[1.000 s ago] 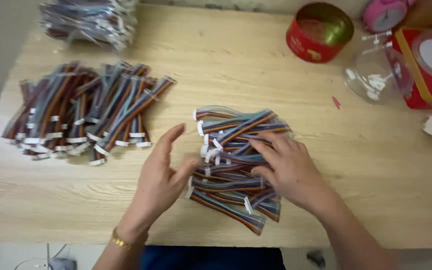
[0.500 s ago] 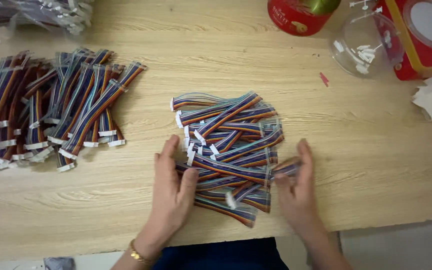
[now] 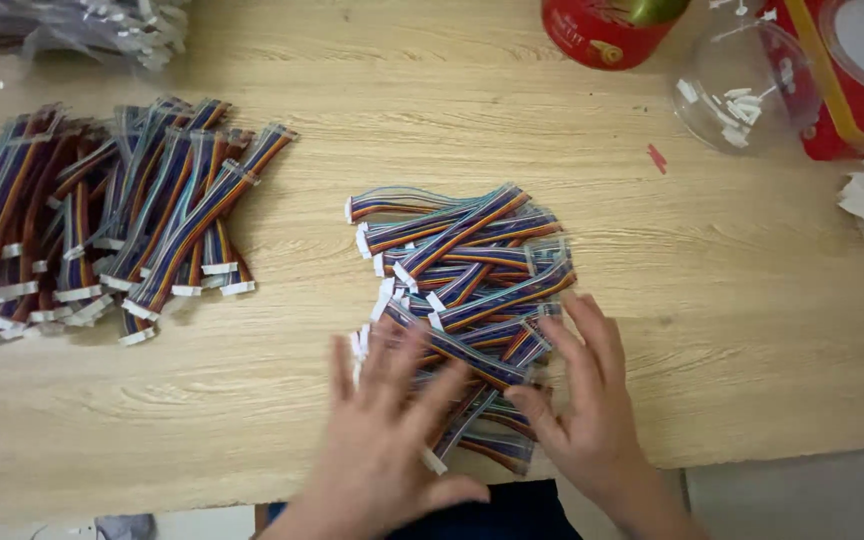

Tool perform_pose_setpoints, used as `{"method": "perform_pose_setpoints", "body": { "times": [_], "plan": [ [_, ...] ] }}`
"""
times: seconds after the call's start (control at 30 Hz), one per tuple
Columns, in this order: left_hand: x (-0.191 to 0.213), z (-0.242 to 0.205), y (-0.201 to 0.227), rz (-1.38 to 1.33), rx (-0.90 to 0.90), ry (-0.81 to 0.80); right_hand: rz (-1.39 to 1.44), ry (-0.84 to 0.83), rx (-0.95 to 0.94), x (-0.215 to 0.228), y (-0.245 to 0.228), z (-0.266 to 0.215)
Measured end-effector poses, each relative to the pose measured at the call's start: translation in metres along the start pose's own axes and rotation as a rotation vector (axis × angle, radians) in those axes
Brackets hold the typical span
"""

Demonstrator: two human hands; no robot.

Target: The person attaches white plastic connectors to the ends of multi-colored ribbon cables. They pick up a cable and a connector, align them, and press them together. The completed cables are placed in a pile on the table.

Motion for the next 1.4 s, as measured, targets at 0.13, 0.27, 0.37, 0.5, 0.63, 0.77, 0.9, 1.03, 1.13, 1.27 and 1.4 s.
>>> {"method": "perform_pose_setpoints", "body": {
  "times": [0.13,0.27,0.37,0.5,0.63,0.77,0.9,1.03,1.13,1.27,1.4],
  "plan": [
    [-0.045,0.0,-0.011,0.073,0.035,-0.287,-0.062,-0.029,0.162,-0.002,-0.007,0.056],
    [-0.045,0.01,-0.036,0.174,0.061,-0.2,-0.272,-0.198,0.224,-0.049,0.018,0.129],
    [-0.039,0.015,-0.059,0.17,0.119,-0.141,-0.32,-0.333,0.24,-0.091,0.034,0.159],
    [-0.022,0.017,-0.083,0.174,0.253,-0.194,-0.334,-0.662,-0.033,-0.1,0.02,0.162],
    [0.028,0.01,-0.069,0.143,0.307,-0.228,-0.322,-0.797,-0.198,-0.082,0.019,0.152],
    [0.013,-0.037,-0.058,-0.222,0.792,-0.558,-0.373,-0.763,-0.16,-0.088,0.04,0.152],
    [-0.047,-0.075,-0.043,-0.771,1.054,-0.617,-0.368,-0.718,-0.068,-0.098,0.042,0.163],
    [-0.097,-0.084,-0.048,-1.308,1.187,-0.32,-0.386,-0.711,-0.024,-0.096,0.027,0.156],
    [-0.092,-0.058,-0.053,-1.476,1.157,-0.116,-0.373,-0.763,-0.225,-0.089,0.012,0.143],
    [-0.081,-0.02,-0.053,-1.512,1.127,-0.04,-0.293,-0.92,-0.38,-0.093,0.016,0.122],
    [-0.084,-0.001,-0.052,-1.557,1.126,0.096,0.031,-0.92,-0.305,-0.101,0.021,0.114]
  ]
}}
Point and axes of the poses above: each hand's wrist, its own z-axis towards the middle knuckle, its own x-axis out of the back of the hand, y = z × x, the point moved 8 cm from there along z, towards the middle knuckle, and after that the axes turned 2 degrees about -x, right-handed, at the moved point
